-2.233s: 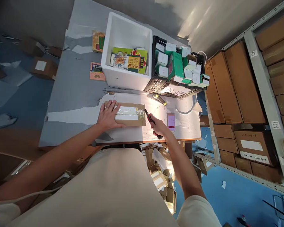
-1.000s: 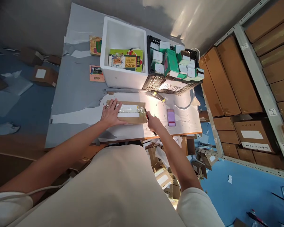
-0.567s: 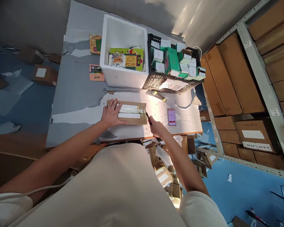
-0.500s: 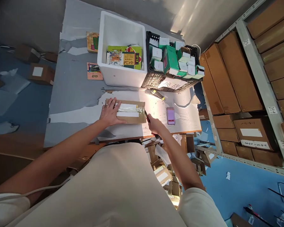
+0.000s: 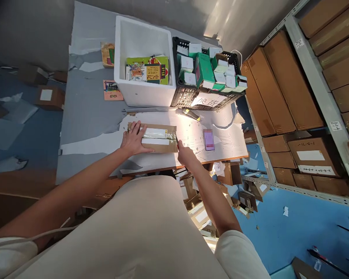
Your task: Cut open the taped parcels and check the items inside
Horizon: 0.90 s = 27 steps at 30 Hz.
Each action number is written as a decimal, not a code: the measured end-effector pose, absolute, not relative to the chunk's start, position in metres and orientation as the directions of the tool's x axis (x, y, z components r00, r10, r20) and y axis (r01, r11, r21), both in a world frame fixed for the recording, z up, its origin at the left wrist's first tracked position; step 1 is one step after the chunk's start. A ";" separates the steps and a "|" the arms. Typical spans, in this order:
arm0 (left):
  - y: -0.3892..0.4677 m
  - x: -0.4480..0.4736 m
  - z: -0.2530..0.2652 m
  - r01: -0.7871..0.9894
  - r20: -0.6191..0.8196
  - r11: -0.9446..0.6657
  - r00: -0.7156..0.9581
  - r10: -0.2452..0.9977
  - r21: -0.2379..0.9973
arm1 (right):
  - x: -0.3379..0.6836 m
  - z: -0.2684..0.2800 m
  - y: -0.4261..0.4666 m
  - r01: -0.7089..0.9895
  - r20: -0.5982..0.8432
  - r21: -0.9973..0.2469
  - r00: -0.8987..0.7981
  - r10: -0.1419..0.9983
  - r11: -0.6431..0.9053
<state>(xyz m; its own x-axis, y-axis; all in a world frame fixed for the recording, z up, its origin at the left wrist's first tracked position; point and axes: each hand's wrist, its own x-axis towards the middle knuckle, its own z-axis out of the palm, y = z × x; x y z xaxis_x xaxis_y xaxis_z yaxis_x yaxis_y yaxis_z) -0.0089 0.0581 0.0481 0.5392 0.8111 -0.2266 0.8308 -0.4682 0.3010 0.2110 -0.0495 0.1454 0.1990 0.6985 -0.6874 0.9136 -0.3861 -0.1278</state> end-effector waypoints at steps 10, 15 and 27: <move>0.058 -0.010 0.047 0.805 -0.192 -0.506 0.574 0.796 0.309 | 0.209 0.136 -0.055 0.906 -0.683 -0.146 0.199 0.703 -0.398; 0.055 -0.010 0.047 0.810 -0.201 -0.492 0.565 0.800 0.319 | 0.211 0.129 -0.066 0.898 -0.619 -0.148 0.243 0.747 -0.415; 0.056 -0.070 -0.003 0.389 -0.032 -0.056 0.217 0.976 0.919 | 0.240 0.023 -0.088 -0.036 -0.392 -0.904 0.467 0.793 -0.426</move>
